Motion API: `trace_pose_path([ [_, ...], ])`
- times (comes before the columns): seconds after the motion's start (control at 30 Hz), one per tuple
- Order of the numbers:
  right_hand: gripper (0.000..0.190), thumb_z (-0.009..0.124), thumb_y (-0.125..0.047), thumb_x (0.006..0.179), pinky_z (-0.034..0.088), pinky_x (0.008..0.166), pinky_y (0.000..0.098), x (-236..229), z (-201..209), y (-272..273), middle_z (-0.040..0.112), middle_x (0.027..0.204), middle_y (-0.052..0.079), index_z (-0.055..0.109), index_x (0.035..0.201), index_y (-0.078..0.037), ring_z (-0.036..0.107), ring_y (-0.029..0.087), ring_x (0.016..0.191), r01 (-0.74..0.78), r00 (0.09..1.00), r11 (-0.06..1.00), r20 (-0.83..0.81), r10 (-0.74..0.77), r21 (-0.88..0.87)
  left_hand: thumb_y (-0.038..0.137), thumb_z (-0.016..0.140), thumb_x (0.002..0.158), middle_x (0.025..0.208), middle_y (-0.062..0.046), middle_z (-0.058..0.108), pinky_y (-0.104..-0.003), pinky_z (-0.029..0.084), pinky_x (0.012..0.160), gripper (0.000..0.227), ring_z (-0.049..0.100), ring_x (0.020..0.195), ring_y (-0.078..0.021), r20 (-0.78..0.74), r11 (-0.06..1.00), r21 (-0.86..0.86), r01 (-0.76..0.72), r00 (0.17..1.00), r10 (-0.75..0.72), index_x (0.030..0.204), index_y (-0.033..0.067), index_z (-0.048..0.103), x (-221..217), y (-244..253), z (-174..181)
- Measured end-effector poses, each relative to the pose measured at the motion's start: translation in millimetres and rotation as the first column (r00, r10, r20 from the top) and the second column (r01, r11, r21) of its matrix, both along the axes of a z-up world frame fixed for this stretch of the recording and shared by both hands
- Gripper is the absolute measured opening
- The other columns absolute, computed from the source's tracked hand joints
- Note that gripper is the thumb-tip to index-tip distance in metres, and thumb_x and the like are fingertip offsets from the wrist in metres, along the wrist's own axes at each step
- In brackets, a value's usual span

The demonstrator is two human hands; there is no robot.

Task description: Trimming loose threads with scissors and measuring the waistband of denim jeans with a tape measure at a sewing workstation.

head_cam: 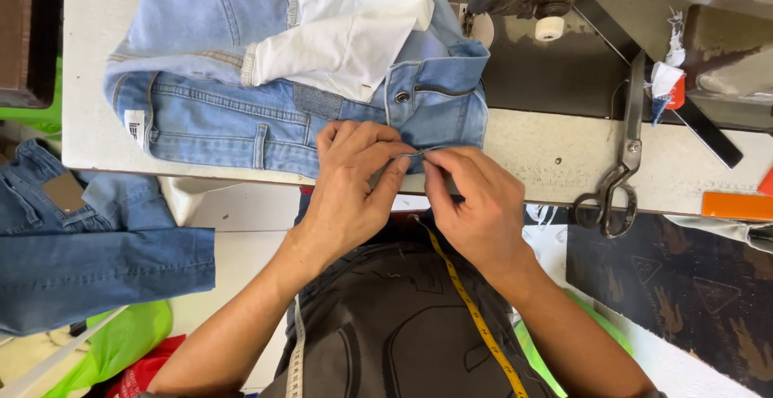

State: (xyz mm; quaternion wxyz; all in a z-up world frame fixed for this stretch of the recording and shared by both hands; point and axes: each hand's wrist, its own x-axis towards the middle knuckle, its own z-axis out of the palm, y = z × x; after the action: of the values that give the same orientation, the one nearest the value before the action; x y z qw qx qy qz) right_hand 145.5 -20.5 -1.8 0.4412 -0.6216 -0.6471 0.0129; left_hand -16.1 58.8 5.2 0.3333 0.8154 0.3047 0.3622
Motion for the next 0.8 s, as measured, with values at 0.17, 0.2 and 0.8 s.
trace_pose_path([
  [0.17,0.009,0.073,0.005,0.093,0.057,0.06,0.0268,-1.9,7.7,5.9,0.067,0.078,0.004,0.072,0.095,-0.003,0.068,0.02,0.066,-0.024,0.999,0.997,0.049,0.021,0.071,0.008,0.064,0.099,0.092,-0.004,0.065,-0.044,0.032,0.1,0.012,0.06,0.091,-0.0243,0.021,1.0,-0.015,0.011,1.0,-0.01,0.097,0.0073,0.076,1.3,-1.1,3.6],
  [0.2,0.009,0.073,0.005,0.093,0.057,0.06,0.0268,-0.9,6.0,7.1,0.067,0.078,0.004,0.072,0.095,-0.003,0.068,0.02,0.066,-0.023,0.999,0.997,0.049,0.019,0.071,0.008,0.064,0.099,0.092,-0.004,0.065,-0.044,0.032,0.1,0.012,0.06,0.091,-0.0243,0.021,1.0,-0.015,0.012,1.0,-0.012,0.097,0.0073,0.076,1.6,-0.3,1.8],
  [0.8,0.015,0.067,0.002,0.096,0.054,0.057,0.0316,10.2,20.9,12.3,0.07,0.099,0.015,0.069,0.111,0.003,0.067,0.02,0.068,-0.209,0.905,0.976,-0.389,0.171,-0.057,0.01,0.065,0.1,0.09,-0.004,0.069,-0.044,0.031,0.101,0.012,0.065,0.092,-0.0235,0.064,0.999,-0.049,-0.001,0.998,0.004,0.095,0.0085,0.076,2.7,1.6,-3.6],
])
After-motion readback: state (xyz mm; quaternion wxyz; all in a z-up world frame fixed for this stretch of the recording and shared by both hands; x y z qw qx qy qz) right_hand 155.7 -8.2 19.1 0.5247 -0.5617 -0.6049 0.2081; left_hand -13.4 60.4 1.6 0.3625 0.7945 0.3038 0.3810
